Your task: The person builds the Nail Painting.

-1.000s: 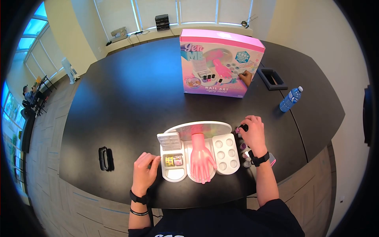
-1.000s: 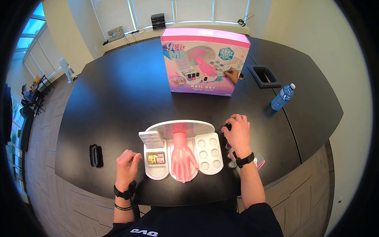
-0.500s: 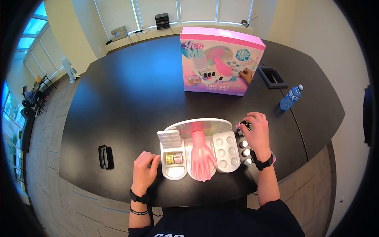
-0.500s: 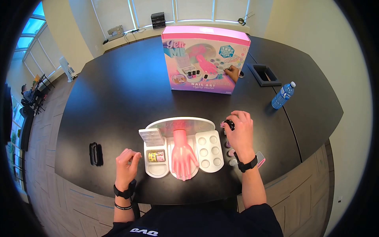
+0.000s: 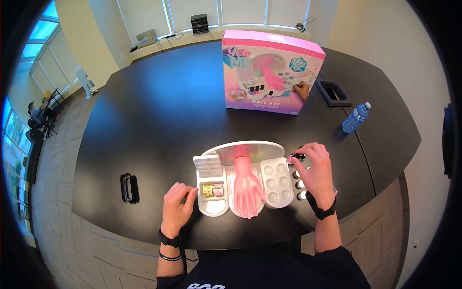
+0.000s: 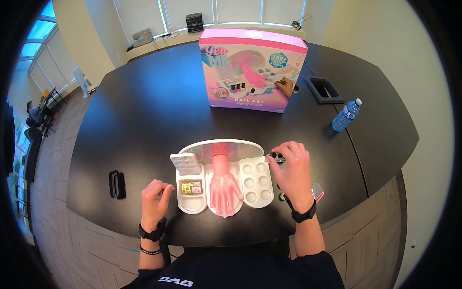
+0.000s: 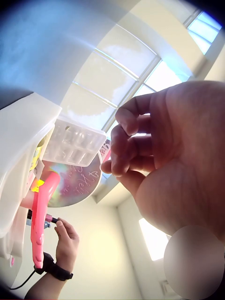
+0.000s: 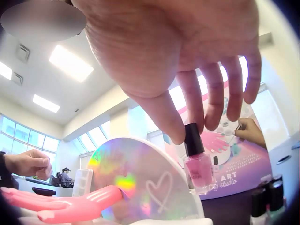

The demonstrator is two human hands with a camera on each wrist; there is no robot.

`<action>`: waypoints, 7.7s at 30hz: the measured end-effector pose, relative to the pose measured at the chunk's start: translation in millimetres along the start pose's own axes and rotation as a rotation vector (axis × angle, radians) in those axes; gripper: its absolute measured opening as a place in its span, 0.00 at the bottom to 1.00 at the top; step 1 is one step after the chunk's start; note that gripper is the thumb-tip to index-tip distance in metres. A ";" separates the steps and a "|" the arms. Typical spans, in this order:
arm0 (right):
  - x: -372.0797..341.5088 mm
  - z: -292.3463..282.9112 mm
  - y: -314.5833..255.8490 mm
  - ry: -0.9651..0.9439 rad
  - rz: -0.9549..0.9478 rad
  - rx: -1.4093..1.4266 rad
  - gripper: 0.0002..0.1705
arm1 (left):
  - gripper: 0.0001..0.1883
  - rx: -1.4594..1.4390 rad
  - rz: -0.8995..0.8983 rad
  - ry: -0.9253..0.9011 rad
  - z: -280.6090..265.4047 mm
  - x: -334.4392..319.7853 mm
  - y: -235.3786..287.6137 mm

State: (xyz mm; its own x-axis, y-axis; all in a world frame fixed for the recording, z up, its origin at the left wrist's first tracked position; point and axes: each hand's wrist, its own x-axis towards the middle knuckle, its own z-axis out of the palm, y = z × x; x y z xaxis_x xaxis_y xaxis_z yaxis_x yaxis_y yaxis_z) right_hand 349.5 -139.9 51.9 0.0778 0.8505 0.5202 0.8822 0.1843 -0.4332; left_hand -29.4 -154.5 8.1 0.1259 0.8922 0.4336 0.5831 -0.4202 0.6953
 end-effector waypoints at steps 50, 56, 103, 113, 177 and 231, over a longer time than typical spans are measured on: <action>-32.2 26.4 -68.3 -0.200 -0.251 0.328 0.13 | 0.14 -0.133 0.022 -0.231 3.6 -3.3 19.3; -25.8 13.8 -47.4 -0.157 -0.193 0.256 0.12 | 0.13 -0.113 -0.027 -0.282 -5.3 -8.1 7.1; 16.1 42.3 84.4 -0.142 0.165 -0.042 0.10 | 0.16 0.002 -0.017 -0.336 -1.2 -17.5 -5.4; 15.9 46.9 81.9 -0.072 0.123 -0.028 0.11 | 0.17 0.007 0.003 -0.318 -3.4 -17.6 -3.3; -60.9 49.0 -109.6 -0.271 -0.392 0.514 0.18 | 0.19 -0.063 0.226 -0.131 21.7 -13.3 30.9; 0.7 25.7 91.7 -0.088 0.067 -0.064 0.13 | 0.14 0.078 0.053 -0.251 14.7 -19.6 -0.1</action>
State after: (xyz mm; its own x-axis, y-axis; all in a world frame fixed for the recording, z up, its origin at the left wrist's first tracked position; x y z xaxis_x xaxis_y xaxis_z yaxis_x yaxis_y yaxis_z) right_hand 418.5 -109.7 -6.3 0.0984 0.9004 0.4237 0.9047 0.0964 -0.4150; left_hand -20.1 -169.5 -9.0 0.3471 0.8865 0.3061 0.6290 -0.4621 0.6252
